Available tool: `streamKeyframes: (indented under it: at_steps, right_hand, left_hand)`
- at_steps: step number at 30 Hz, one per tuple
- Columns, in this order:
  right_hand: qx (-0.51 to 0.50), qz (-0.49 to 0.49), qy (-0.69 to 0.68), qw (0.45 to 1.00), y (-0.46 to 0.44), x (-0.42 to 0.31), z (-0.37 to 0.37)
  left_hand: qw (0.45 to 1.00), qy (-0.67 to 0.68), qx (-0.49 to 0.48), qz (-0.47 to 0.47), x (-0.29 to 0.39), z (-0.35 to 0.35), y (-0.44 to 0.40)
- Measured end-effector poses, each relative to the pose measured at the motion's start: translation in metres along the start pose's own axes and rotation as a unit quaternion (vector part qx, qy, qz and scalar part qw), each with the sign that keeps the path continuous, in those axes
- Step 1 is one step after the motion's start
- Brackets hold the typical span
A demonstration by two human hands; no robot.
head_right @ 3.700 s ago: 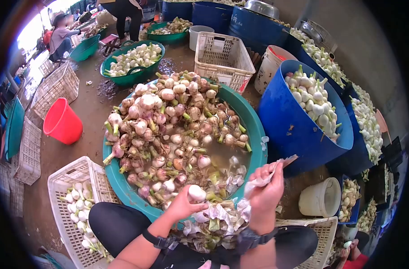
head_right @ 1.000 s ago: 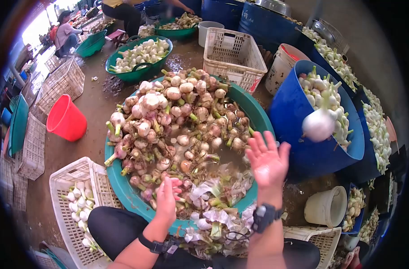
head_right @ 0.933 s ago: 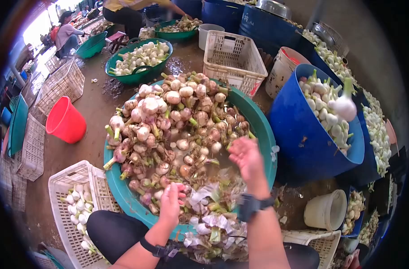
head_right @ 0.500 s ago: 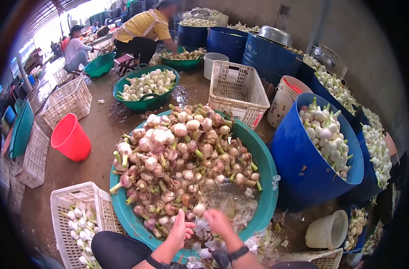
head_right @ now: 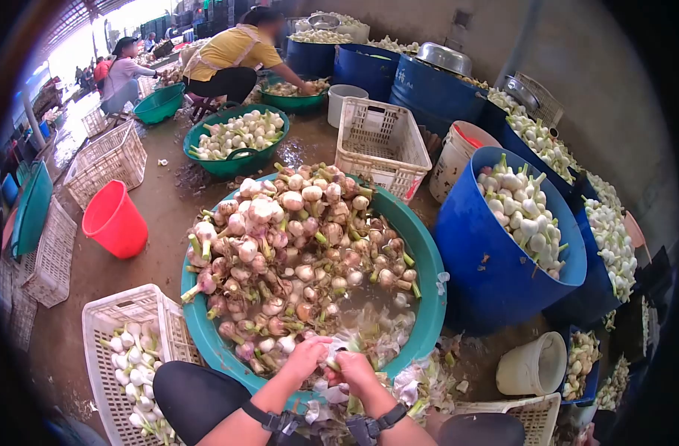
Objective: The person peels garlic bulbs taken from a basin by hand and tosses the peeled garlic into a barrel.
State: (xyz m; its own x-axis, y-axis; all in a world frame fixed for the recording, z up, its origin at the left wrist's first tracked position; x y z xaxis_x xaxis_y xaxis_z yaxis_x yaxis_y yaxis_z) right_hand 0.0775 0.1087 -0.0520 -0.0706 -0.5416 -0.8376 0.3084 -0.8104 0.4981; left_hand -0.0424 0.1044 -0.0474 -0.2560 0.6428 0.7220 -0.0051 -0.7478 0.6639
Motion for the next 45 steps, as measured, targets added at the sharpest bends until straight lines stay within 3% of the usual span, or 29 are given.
streamKeyframes:
  at_steps: [1, 3, 4, 5, 7, 8, 9, 11, 12, 14, 16, 17, 18, 19, 21, 22, 25, 26, 27, 29, 31, 32, 34, 35, 37, 38, 42, 44, 45]
  right_hand:
    - [0.003, 0.002, -0.001, 1.000, 0.003, 0.002, -0.001]
    - [0.008, -0.201, 0.187, 0.962, 0.009, -0.021, -0.001]
    - [-0.019, -0.376, 0.423, 0.824, 0.023, -0.044, 0.008]
    - [-0.018, -0.372, 0.423, 0.826, 0.023, -0.045, 0.007]
    - [0.048, -0.234, 0.266, 0.934, 0.015, -0.031, -0.012]
    - [0.062, -0.195, 0.108, 0.973, 0.004, -0.022, -0.018]
    - [0.063, -0.193, 0.106, 0.973, 0.003, -0.019, -0.024]
    - [0.032, -0.041, -0.091, 0.995, -0.003, -0.002, -0.024]
    - [0.048, -0.011, -0.058, 0.997, -0.003, 0.000, -0.025]
    - [0.033, -0.047, -0.142, 0.988, 0.000, -0.010, -0.012]
    - [0.022, -0.085, -0.226, 0.970, 0.015, -0.021, -0.003]
    - [0.025, -0.132, -0.189, 0.973, 0.025, -0.030, -0.004]
    - [0.028, -0.177, -0.152, 0.972, 0.035, -0.040, -0.004]
    - [0.028, -0.175, -0.154, 0.972, 0.045, -0.048, -0.005]
    - [0.038, -0.348, -0.212, 0.912, 0.063, -0.090, -0.024]
    - [0.039, -0.345, -0.215, 0.913, 0.059, -0.093, -0.035]
    - [0.127, -0.357, -0.127, 0.917, 0.038, -0.093, -0.075]
    - [0.076, -0.296, 0.326, 0.894, 0.028, -0.089, -0.071]
    - [0.008, -0.174, 0.711, 0.682, 0.015, -0.077, -0.070]
    - [0.017, -0.252, 0.703, 0.665, -0.009, -0.079, -0.049]
    - [0.020, -0.358, 0.668, 0.652, -0.049, -0.087, -0.007]
    - [0.009, -0.446, 0.643, 0.623, -0.068, -0.091, 0.017]
    - [-0.053, -0.454, 0.718, 0.526, -0.114, -0.081, 0.056]
    - [-0.058, -0.457, 0.717, 0.523, -0.126, -0.074, 0.067]
    - [-0.165, -0.163, 0.824, 0.517, -0.165, -0.037, 0.067]
    - [-0.198, -0.132, 0.796, 0.557, -0.181, -0.012, 0.056]
    - [-0.158, -0.096, 0.713, 0.677, -0.137, -0.018, 0.036]
    - [-0.124, -0.245, 0.565, 0.778, -0.091, -0.045, 0.036]
    - [-0.142, -0.250, 0.586, 0.757, -0.066, -0.052, 0.042]
  left_hand:
    - [0.998, 0.045, -0.034, -0.001, 0.003, 0.002, 0.003]
    - [0.999, -0.012, -0.034, 0.036, 0.009, -0.001, 0.007]
    - [0.987, -0.145, -0.017, 0.070, 0.012, 0.000, 0.013]
    - [0.956, -0.274, -0.001, 0.102, 0.017, 0.004, 0.022]
    - [0.952, -0.297, -0.033, 0.058, 0.020, 0.012, 0.035]
    - [0.915, -0.335, -0.004, 0.224, 0.032, 0.018, 0.045]
    - [0.849, -0.361, 0.026, 0.384, 0.040, 0.023, 0.061]
    - [0.831, -0.390, 0.028, 0.396, 0.036, 0.023, 0.059]
    - [0.808, -0.408, 0.061, 0.422, 0.037, 0.021, 0.060]
    - [0.784, -0.426, 0.090, 0.442, 0.032, 0.021, 0.058]
    - [0.963, -0.074, 0.078, 0.247, 0.018, -0.003, 0.035]
    - [0.963, -0.077, 0.078, 0.246, 0.022, -0.008, 0.035]
    - [0.982, 0.149, 0.020, 0.116, 0.015, -0.022, 0.025]
    - [0.930, 0.365, -0.037, -0.021, 0.005, -0.025, 0.019]
    - [0.918, 0.391, -0.020, -0.062, 0.004, -0.029, 0.020]
    - [0.896, 0.436, -0.020, -0.080, 0.001, -0.033, 0.021]
    - [0.834, 0.552, 0.010, -0.019, 0.023, -0.060, 0.041]
    - [0.765, 0.630, 0.130, 0.041, 0.039, -0.087, 0.062]
    - [0.772, 0.612, 0.068, 0.156, 0.053, -0.117, 0.087]
    - [0.703, 0.620, 0.094, 0.336, 0.083, -0.162, 0.147]
    - [0.678, 0.612, 0.157, 0.377, 0.089, -0.166, 0.169]
    - [0.711, 0.585, 0.141, 0.365, 0.088, -0.159, 0.158]
    - [0.779, 0.552, 0.143, 0.263, 0.077, -0.134, 0.120]
    - [0.800, 0.549, 0.163, 0.178, 0.073, -0.114, 0.104]
    - [0.846, 0.500, 0.172, 0.070, 0.049, -0.098, 0.065]
    - [0.866, 0.462, 0.182, 0.057, 0.041, -0.090, 0.054]
    - [0.909, 0.364, 0.189, -0.077, 0.002, -0.060, 0.019]
    - [0.922, 0.320, 0.164, -0.142, -0.004, -0.048, 0.012]
    - [0.935, 0.290, 0.139, -0.149, 0.000, -0.042, 0.010]
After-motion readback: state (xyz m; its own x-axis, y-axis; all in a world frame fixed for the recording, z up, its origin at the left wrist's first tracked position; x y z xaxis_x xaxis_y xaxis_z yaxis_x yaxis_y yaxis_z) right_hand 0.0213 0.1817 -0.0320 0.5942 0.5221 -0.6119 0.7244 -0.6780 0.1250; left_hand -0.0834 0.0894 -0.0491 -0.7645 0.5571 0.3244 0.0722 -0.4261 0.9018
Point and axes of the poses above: each hand's wrist, its own y-axis away from the middle knuckle, its own z-axis out of the palm, x = y × z, the point moved 6 cm from there along -y, towards the middle knuckle, and after that the axes turned 15 degrees about -z, right-handed, at the moved point
